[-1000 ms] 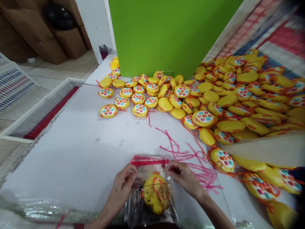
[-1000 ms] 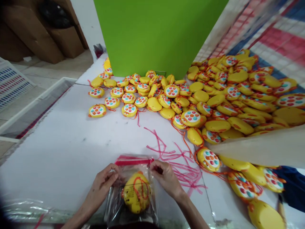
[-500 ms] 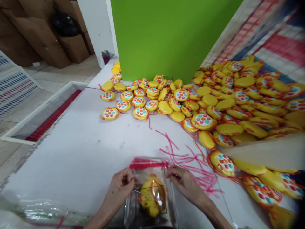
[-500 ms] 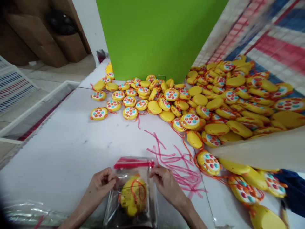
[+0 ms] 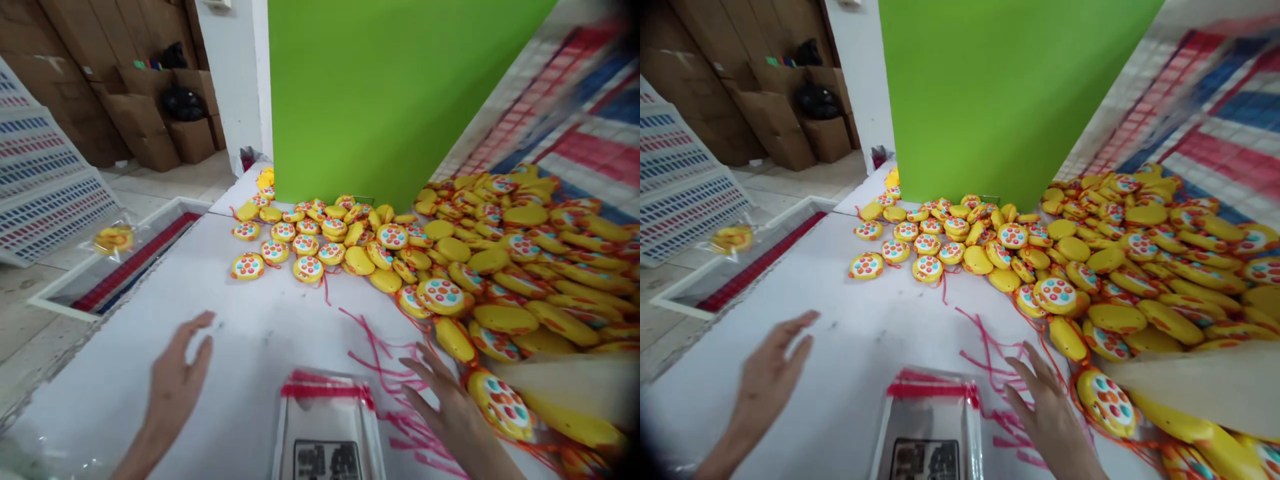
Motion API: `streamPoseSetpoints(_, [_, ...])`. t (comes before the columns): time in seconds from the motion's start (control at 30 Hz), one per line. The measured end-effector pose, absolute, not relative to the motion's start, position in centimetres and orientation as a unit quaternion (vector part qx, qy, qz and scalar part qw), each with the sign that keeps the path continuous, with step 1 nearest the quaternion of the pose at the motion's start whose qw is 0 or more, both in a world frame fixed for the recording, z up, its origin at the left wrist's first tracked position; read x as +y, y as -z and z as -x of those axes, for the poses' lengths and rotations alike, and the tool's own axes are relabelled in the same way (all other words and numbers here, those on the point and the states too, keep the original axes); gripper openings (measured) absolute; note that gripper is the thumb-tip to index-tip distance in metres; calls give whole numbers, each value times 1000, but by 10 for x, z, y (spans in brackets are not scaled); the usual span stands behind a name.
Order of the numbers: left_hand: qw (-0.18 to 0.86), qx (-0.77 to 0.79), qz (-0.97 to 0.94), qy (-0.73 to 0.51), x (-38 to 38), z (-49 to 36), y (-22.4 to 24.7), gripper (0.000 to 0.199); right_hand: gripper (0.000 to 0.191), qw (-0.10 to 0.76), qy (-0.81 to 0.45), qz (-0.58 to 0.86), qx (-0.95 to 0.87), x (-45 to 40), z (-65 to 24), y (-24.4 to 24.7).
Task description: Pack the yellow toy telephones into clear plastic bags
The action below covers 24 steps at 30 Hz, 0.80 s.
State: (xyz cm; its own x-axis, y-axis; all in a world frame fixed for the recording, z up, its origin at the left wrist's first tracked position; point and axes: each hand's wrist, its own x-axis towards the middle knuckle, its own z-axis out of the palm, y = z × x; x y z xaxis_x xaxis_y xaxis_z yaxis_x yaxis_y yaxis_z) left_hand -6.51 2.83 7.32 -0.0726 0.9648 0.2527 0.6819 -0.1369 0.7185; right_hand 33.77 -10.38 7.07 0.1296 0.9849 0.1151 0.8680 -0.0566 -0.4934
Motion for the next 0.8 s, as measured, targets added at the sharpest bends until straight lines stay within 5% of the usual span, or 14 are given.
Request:
streamPoseSetpoints(0.23, [330, 562, -691, -312, -10, -7, -17, 31, 25, 332, -266, 660, -619, -17, -285, -52])
streamPoseSetpoints(0.5, [319, 528, -717, -326, -10, -11, 7, 28, 27, 405, -234, 682, -562, 64, -258, 2])
streamPoseSetpoints(0.8, [309, 510, -728, -340, -11, -11, 13, 27, 25, 441, -215, 696, -523, 62, -258, 4])
